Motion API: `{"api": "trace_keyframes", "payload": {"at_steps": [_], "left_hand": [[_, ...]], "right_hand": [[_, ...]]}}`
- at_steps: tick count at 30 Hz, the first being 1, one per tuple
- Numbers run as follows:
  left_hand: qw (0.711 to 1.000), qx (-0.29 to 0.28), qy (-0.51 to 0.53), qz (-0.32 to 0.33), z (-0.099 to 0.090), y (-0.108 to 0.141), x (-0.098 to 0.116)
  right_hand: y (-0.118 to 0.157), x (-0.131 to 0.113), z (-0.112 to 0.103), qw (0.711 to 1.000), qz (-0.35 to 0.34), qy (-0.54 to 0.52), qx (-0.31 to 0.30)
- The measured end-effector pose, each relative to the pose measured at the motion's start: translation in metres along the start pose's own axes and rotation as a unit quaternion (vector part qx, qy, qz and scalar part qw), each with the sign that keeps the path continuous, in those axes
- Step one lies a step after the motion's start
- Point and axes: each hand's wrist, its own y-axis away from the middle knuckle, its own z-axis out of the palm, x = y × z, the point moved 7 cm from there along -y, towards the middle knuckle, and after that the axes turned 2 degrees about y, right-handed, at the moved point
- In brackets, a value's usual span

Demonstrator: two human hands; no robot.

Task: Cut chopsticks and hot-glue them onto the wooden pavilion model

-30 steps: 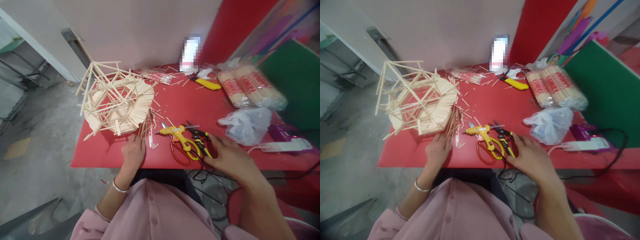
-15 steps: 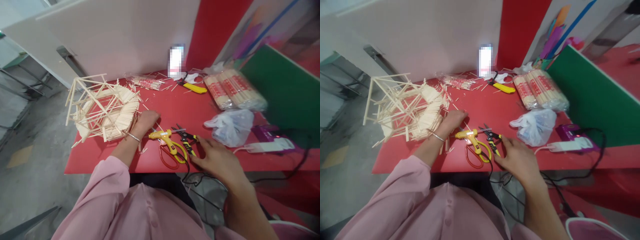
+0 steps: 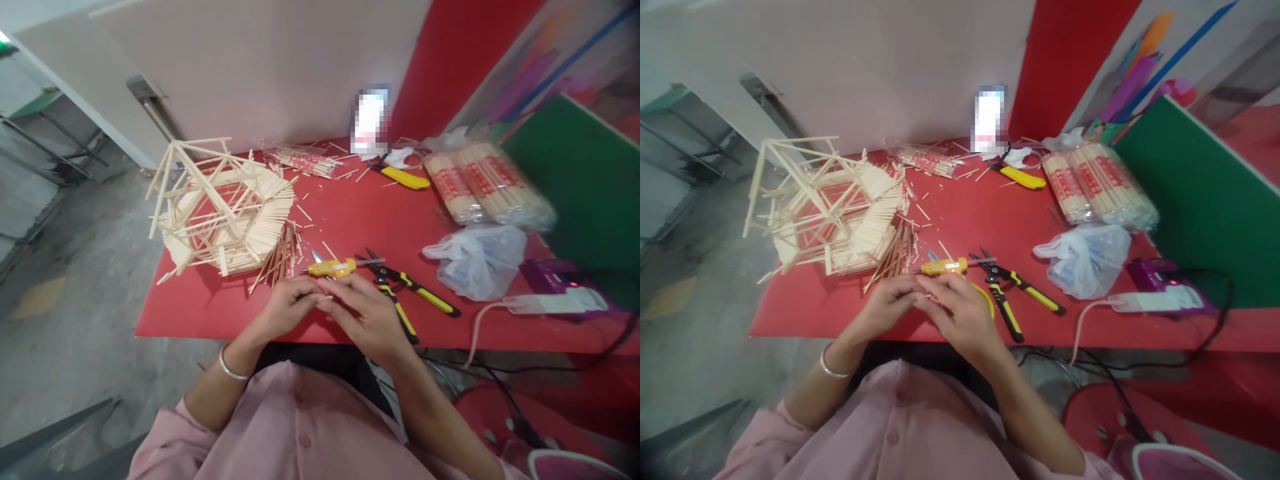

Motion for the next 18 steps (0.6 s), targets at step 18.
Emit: {"api": "trace_keyframes", "payload": {"at_steps": [18], "left_hand": [[0.964, 0.232, -0.128, -0.026, -0.107, 0.096, -0.053]], "right_hand": [[-0.007, -0.023, 0.029, 0.984, 0.016, 0.074, 0.163]]}}
